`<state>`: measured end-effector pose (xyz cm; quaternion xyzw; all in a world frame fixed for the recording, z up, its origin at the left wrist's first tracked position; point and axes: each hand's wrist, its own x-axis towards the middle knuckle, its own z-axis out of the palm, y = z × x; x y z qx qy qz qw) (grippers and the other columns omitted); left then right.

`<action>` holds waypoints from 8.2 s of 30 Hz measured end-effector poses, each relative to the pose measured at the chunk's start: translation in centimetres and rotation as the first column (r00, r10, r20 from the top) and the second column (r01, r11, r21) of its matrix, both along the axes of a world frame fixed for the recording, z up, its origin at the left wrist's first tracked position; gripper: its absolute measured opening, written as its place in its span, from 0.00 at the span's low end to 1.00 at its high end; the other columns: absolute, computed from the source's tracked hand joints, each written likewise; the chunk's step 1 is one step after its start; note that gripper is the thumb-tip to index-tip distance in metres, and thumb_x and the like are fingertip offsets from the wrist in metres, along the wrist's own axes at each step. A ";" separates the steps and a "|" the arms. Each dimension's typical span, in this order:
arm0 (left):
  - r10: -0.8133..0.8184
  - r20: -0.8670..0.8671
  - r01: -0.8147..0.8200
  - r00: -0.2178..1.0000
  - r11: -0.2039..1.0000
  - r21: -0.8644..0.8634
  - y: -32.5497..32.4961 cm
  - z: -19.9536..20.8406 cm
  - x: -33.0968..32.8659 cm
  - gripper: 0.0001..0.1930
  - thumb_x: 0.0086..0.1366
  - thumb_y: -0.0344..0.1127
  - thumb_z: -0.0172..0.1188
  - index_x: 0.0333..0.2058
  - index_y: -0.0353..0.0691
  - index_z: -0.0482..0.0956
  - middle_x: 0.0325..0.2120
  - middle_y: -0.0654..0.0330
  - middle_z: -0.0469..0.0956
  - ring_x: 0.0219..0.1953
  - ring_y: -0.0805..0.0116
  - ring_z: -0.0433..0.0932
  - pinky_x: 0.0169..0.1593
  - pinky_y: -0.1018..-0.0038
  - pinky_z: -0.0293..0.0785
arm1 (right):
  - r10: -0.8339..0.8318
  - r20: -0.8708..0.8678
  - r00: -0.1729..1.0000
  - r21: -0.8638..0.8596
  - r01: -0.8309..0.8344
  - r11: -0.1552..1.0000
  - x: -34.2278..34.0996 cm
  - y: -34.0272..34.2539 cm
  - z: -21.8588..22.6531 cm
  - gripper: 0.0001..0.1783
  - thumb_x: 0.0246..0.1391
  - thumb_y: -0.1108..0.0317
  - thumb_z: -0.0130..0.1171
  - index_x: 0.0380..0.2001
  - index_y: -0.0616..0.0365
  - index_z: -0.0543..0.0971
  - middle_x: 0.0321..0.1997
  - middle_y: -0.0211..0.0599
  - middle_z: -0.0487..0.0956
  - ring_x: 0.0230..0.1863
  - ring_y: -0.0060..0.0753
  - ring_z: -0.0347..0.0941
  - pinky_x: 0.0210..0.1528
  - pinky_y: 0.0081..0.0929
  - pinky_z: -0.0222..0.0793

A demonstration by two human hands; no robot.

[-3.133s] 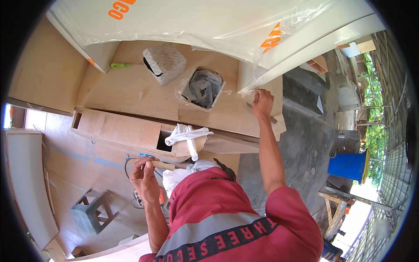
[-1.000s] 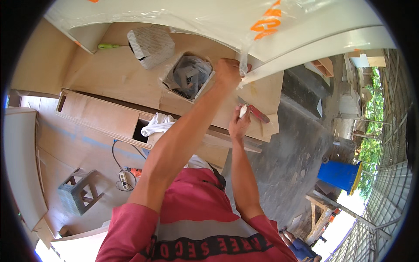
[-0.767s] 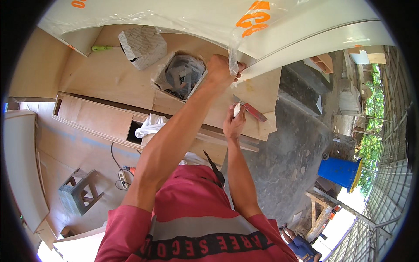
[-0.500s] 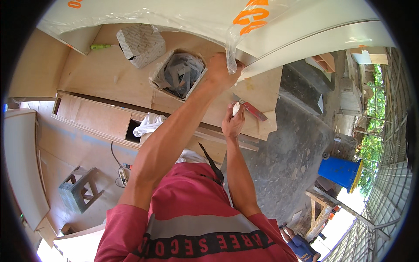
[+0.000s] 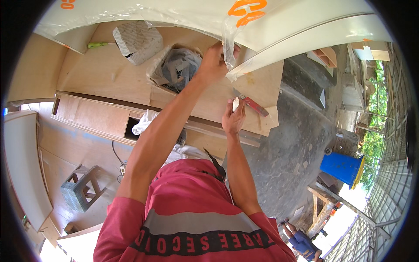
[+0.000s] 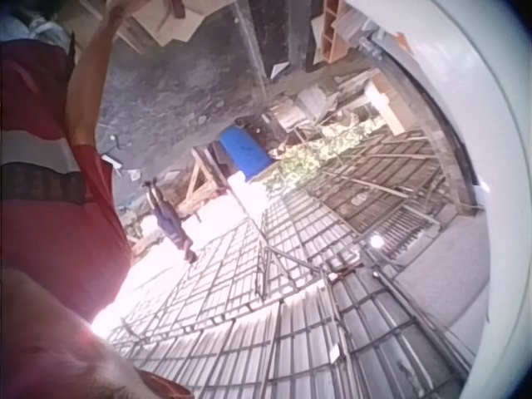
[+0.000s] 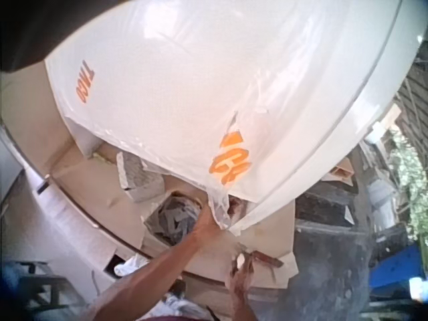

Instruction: The person uses a utility knife to cut a small piece of material and then applies it to the edge of a large white panel. Another person is visible in the background working on a different piece of furniture.

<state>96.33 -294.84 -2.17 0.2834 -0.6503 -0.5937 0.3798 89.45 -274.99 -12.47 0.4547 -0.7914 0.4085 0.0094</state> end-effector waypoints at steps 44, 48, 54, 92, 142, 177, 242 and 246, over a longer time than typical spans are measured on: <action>0.038 -0.165 -0.125 0.986 0.819 -0.559 0.4 -2.1 -0.7 0.12 0.64 0.25 0.66 0.47 0.37 0.81 0.40 0.50 0.83 0.40 0.52 0.83 0.44 0.62 0.80 | 0.009 -0.041 0.999 0.007 -0.009 1.000 0.1 -0.2 0.2 0.10 0.64 0.69 0.58 0.45 0.61 0.71 0.38 0.53 0.76 0.38 0.62 0.74 0.39 0.51 0.70; 0.062 -0.133 -0.136 0.989 0.732 -0.668 0.7 -1.0 -0.8 0.06 0.66 0.25 0.62 0.41 0.35 0.76 0.34 0.50 0.78 0.36 0.48 0.79 0.41 0.58 0.77 | 0.006 -0.060 0.998 -0.012 -0.006 1.000 -0.1 -0.2 -0.1 0.10 0.64 0.69 0.58 0.45 0.60 0.71 0.38 0.53 0.76 0.38 0.63 0.74 0.38 0.52 0.69; 0.020 -0.110 -0.091 0.994 0.710 -0.698 -0.1 0.2 -1.1 0.04 0.67 0.24 0.56 0.36 0.35 0.70 0.29 0.49 0.72 0.31 0.48 0.74 0.38 0.58 0.74 | 0.001 -0.069 0.998 -0.006 -0.001 1.000 0.0 -0.2 0.0 0.10 0.65 0.68 0.58 0.45 0.60 0.71 0.37 0.53 0.76 0.37 0.64 0.74 0.38 0.52 0.69; 0.130 -0.320 -0.147 0.939 0.989 -0.031 2.5 -1.6 -3.1 0.06 0.73 0.31 0.58 0.39 0.33 0.78 0.31 0.57 0.80 0.32 0.70 0.75 0.39 0.68 0.74 | 0.002 -0.027 1.000 0.023 -0.002 1.000 0.4 -0.4 0.4 0.10 0.65 0.68 0.59 0.45 0.61 0.71 0.39 0.54 0.76 0.39 0.64 0.74 0.40 0.52 0.70; 0.173 -0.257 -0.080 0.951 0.938 0.336 4.2 -0.1 -0.4 0.09 0.63 0.27 0.68 0.41 0.32 0.87 0.33 0.60 0.86 0.35 0.77 0.80 0.43 0.76 0.77 | -0.008 -0.048 0.999 0.013 0.009 1.000 0.2 -0.3 0.3 0.12 0.60 0.74 0.60 0.46 0.61 0.72 0.40 0.55 0.77 0.40 0.66 0.75 0.41 0.54 0.71; 0.401 -0.204 -0.406 0.893 0.914 0.019 3.4 -8.0 -4.1 0.02 0.66 0.22 0.61 0.37 0.33 0.80 0.30 0.61 0.81 0.31 0.78 0.77 0.36 0.72 0.73 | -0.013 -0.063 0.998 0.027 0.015 1.000 0.3 -0.7 0.3 0.12 0.63 0.71 0.60 0.47 0.61 0.72 0.39 0.56 0.77 0.39 0.66 0.75 0.39 0.53 0.71; 0.283 -0.279 -0.177 0.918 0.920 0.350 5.1 -8.6 -2.9 0.13 0.67 0.34 0.70 0.47 0.36 0.83 0.40 0.63 0.84 0.40 0.76 0.78 0.46 0.74 0.74 | -0.020 -0.075 0.997 0.039 0.023 0.999 -0.1 -0.2 -0.3 0.13 0.63 0.70 0.61 0.48 0.62 0.72 0.40 0.55 0.76 0.40 0.66 0.75 0.41 0.53 0.72; 0.363 -0.256 -0.282 0.896 0.910 0.304 5.2 -8.5 -4.1 0.07 0.65 0.20 0.59 0.41 0.34 0.80 0.34 0.60 0.81 0.32 0.71 0.76 0.38 0.71 0.73 | -0.041 -0.096 0.995 0.060 0.047 0.997 -0.1 -0.3 0.0 0.14 0.63 0.69 0.60 0.48 0.61 0.72 0.40 0.56 0.76 0.40 0.66 0.75 0.40 0.53 0.72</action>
